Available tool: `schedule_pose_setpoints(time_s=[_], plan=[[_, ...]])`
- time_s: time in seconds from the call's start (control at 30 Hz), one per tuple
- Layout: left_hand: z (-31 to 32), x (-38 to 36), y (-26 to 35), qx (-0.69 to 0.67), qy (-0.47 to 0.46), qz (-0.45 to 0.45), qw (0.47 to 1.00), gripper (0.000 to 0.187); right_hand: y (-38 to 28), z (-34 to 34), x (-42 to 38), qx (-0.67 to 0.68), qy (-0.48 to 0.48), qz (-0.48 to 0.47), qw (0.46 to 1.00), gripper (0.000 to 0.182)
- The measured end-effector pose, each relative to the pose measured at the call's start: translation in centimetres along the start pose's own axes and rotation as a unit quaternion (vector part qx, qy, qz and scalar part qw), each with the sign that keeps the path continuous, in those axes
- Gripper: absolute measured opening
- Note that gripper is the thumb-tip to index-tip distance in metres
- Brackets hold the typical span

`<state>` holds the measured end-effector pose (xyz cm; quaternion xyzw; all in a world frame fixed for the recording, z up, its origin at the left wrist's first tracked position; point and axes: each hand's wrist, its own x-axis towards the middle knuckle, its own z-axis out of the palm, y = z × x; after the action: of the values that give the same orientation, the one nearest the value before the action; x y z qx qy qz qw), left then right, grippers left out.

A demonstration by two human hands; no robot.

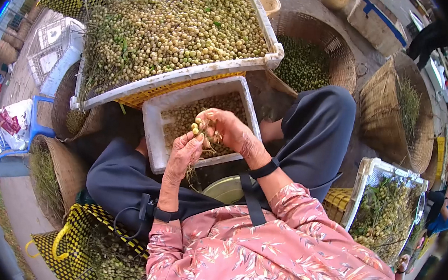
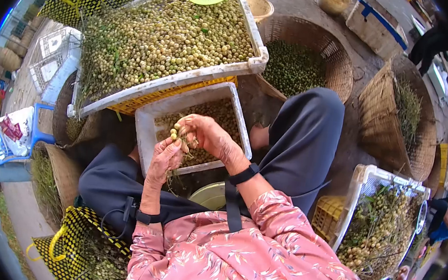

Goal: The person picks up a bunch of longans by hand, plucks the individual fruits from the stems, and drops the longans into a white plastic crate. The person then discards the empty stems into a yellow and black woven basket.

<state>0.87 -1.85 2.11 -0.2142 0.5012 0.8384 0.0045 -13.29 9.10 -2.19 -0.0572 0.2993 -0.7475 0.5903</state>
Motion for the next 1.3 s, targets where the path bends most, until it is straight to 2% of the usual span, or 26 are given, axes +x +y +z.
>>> schedule_pose_setpoints(time_s=[0.03, 0.07, 0.13, 0.17, 0.27, 0.3, 0.33, 0.4, 0.43, 0.5, 0.53, 0.6, 0.7, 0.8, 0.83, 0.93, 0.97, 1.0, 1.03, 1.07, 1.13, 1.2, 1.23, 1.27, 1.3], plan=[[0.2, -0.2, 0.3, 0.037, 0.003, -0.005, 0.999, 0.018, -0.4, 0.9, -0.6, -0.053, -0.029, 0.012, 0.998, 0.023], [0.2, -0.2, 0.2, 0.031, 0.008, -0.012, 0.999, 0.018, -0.6, 2.3, -1.0, -0.074, -0.017, -0.013, 0.997, 0.023], [-0.2, -0.2, -0.3, 0.023, 0.016, -0.029, 0.999, 0.018, -0.8, 1.9, -1.0, -0.024, -0.062, 0.0, 0.998, 0.019], [-0.3, -0.1, -0.5, 0.012, 0.011, -0.021, 1.0, 0.019, -0.8, 1.9, -0.9, -0.019, -0.018, 0.015, 1.0, 0.014], [-0.1, -0.3, 0.0, 0.026, 0.019, -0.009, 0.999, 0.021, 0.0, 0.9, -0.3, -0.011, 0.045, -0.032, 0.998, 0.011], [0.1, -0.4, 0.4, 0.044, 0.024, -0.004, 0.999, 0.023, 0.3, 0.5, -0.3, 0.034, 0.063, -0.026, 0.997, 0.008], [0.0, -0.3, 0.2, 0.045, 0.019, -0.002, 0.999, 0.021, 0.1, 0.9, -0.5, -0.004, 0.116, -0.023, 0.993, 0.01], [-0.6, -0.2, -0.2, 0.048, 0.008, 0.003, 0.999, 0.019, -0.8, 1.5, -1.1, -0.033, 0.099, -0.02, 0.994, 0.012], [-0.5, -0.2, -0.3, 0.048, 0.003, 0.01, 0.999, 0.019, -1.2, 1.8, -1.2, -0.076, 0.058, -0.011, 0.995, 0.013], [-0.5, -0.3, -0.1, 0.017, -0.013, -0.043, 0.999, 0.019, -1.5, 2.1, -1.2, -0.166, -0.028, 0.012, 0.986, 0.019], [-0.7, -0.5, 0.1, 0.002, -0.02, -0.068, 0.997, 0.02, -0.8, 2.0, -1.0, -0.106, -0.032, 0.042, 0.993, 0.014], [-1.0, -0.5, 0.2, -0.036, -0.045, -0.069, 0.996, 0.02, -0.6, 0.3, -0.9, -0.087, -0.071, 0.072, 0.991, 0.015], [-1.0, -0.1, -0.6, -0.065, -0.024, -0.055, 0.996, 0.021, -0.3, 1.0, -1.1, -0.032, -0.05, 0.029, 0.998, 0.016], [-0.7, -0.1, -0.3, -0.065, 0.008, -0.042, 0.997, 0.021, 0.0, 1.5, -0.9, 0.1, 0.001, 0.015, 0.995, 0.021], [-0.7, -0.2, -0.1, -0.056, -0.004, -0.043, 0.997, 0.022, -0.5, 2.0, -1.1, 0.051, 0.021, 0.013, 0.998, 0.019], [-0.7, -0.3, 0.0, -0.026, -0.035, -0.071, 0.996, 0.023, -1.6, 3.4, -1.8, -0.092, -0.078, 0.009, 0.993, 0.021], [-0.6, -0.4, -0.2, -0.013, -0.041, -0.088, 0.995, 0.024, -1.1, 2.5, -1.4, -0.156, -0.064, 0.033, 0.985, 0.019], [-0.7, -0.4, -0.1, 0.006, -0.042, -0.1, 0.994, 0.024, -1.4, 2.1, -1.3, -0.224, -0.096, 0.03, 0.969, 0.016], [-1.2, -0.1, -0.8, 0.005, -0.057, -0.095, 0.994, 0.025, -1.8, 2.5, -1.3, -0.237, -0.074, 0.057, 0.967, 0.015], [-1.0, -0.2, -0.5, 0.025, -0.059, -0.098, 0.993, 0.019, -2.2, 3.1, -1.6, -0.249, -0.053, 0.085, 0.963, 0.014], [-0.4, -0.2, 0.2, 0.038, -0.053, -0.062, 0.996, 0.02, -2.4, 3.7, -1.8, -0.211, -0.006, 0.066, 0.975, 0.016], [0.1, 0.3, -0.1, 0.013, -0.051, 0.031, 0.998, 0.025, -0.9, 2.9, -0.8, -0.177, 0.023, -0.073, 0.981, 0.012], [0.4, 0.4, 0.2, -0.073, -0.041, 0.055, 0.995, 0.026, -0.5, 1.8, -0.3, -0.133, 0.031, -0.095, 0.986, 0.013], [0.5, 0.1, 0.9, -0.157, -0.03, 0.088, 0.983, 0.027, -0.4, 2.0, -0.3, -0.064, 0.049, -0.087, 0.993, 0.015], [0.6, -1.0, 2.3, -0.176, -0.018, 0.163, 0.971, 0.028, -0.9, 0.4, -0.1, 0.014, -0.003, -0.062, 0.998, 0.014]])
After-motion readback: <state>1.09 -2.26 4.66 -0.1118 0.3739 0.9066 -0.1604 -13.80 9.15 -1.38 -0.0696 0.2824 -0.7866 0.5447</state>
